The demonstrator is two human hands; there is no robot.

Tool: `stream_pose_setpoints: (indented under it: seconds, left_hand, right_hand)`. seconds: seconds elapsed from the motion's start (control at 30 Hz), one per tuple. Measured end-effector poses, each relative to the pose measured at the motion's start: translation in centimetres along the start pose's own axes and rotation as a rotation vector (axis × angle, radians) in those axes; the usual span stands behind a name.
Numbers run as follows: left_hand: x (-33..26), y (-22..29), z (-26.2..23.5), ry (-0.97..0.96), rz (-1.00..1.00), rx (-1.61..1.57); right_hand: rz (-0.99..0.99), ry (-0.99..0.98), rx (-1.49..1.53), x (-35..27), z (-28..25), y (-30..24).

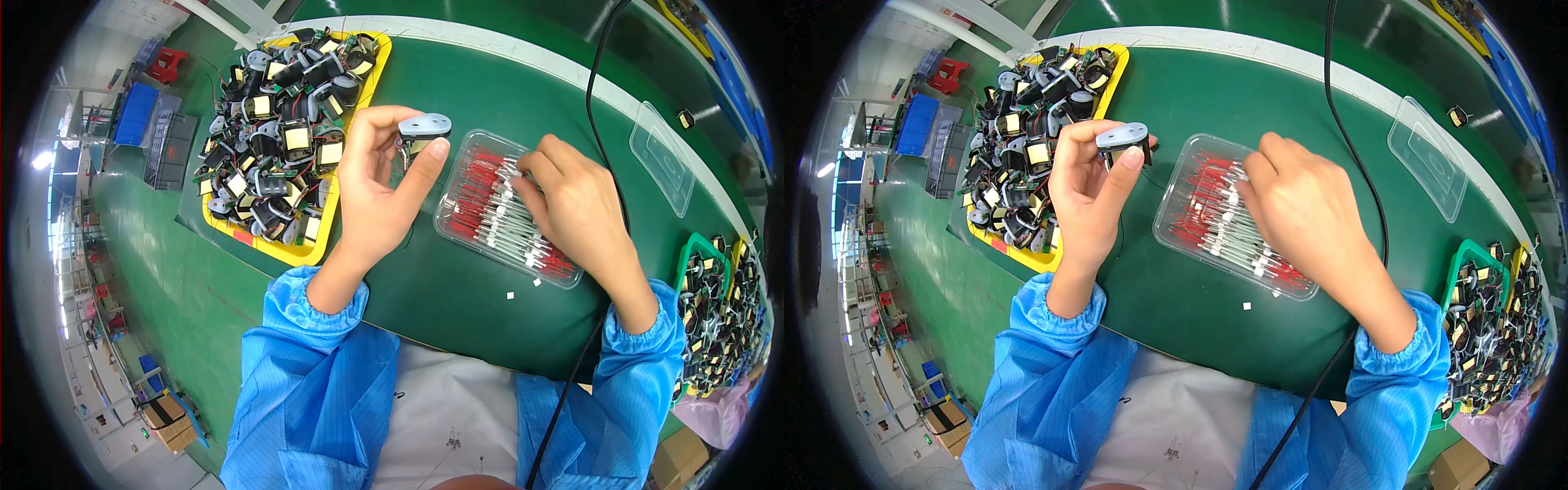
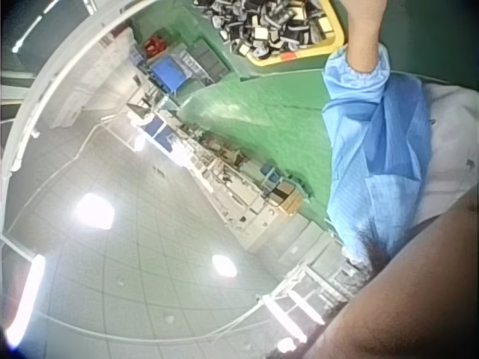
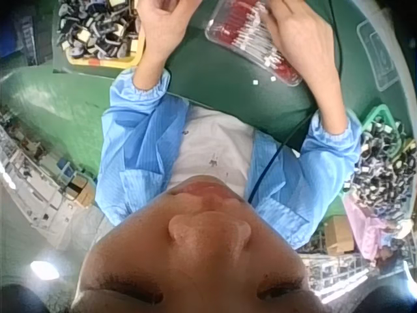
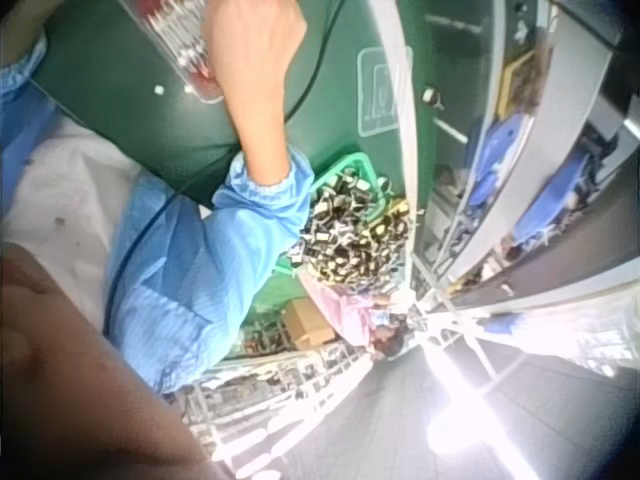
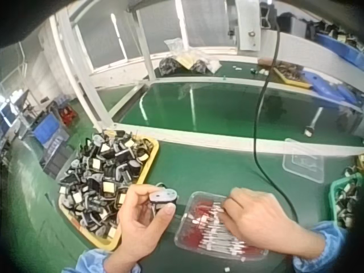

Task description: The person repeatedly picks up small grey electronic components from a yellow tray and uses a cotton swab to clean the surface of each component. The person handles the items one at a time, rotating them to access different sides before placing them back into the tray.

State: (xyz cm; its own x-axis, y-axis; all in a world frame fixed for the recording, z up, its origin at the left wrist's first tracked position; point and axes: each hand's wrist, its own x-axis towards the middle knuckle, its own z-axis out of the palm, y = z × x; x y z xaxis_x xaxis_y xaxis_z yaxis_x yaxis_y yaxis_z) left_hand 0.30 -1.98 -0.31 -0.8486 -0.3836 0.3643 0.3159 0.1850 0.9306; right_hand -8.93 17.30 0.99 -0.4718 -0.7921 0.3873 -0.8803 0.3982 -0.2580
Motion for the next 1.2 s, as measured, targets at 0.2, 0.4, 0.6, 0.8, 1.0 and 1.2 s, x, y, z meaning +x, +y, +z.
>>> stream_pose_setpoints:
  seconds: [0.2,0.4,0.6,0.8,1.0,1.2]
  left_hand:
    - [0.0,-0.1,-0.1,-0.013,0.004,0.001]
    - [0.0,-0.1,0.0,-0.011,0.008,-0.008]
    - [0.1,0.1,-0.1,-0.046,0.013,-0.075]
    - [0.2,0.9,-0.4,-0.174,-0.216,-0.392]
    - [-0.3,0.9,-0.3,-0.235,-0.228,-0.38]
    - [-0.9,0.9,0.1,-0.317,-0.187,-0.449]
  right_hand:
    - [0.052,0.008,0.005,-0.1,0.4,-0.5]
    - [0.072,0.081,0.149,0.3,-0.4,-0.5]
    - [0.284,0.055,0.408,0.5,-3.2,-0.1]
    - [0.216,0.26,0.994,0.4,-5.3,-0.2]
    - [-0.008,0.402,1.435,0.9,-4.4,-0.1]
    - [0.32,0.391,1.193,-0.8,-5.2,-1.0]
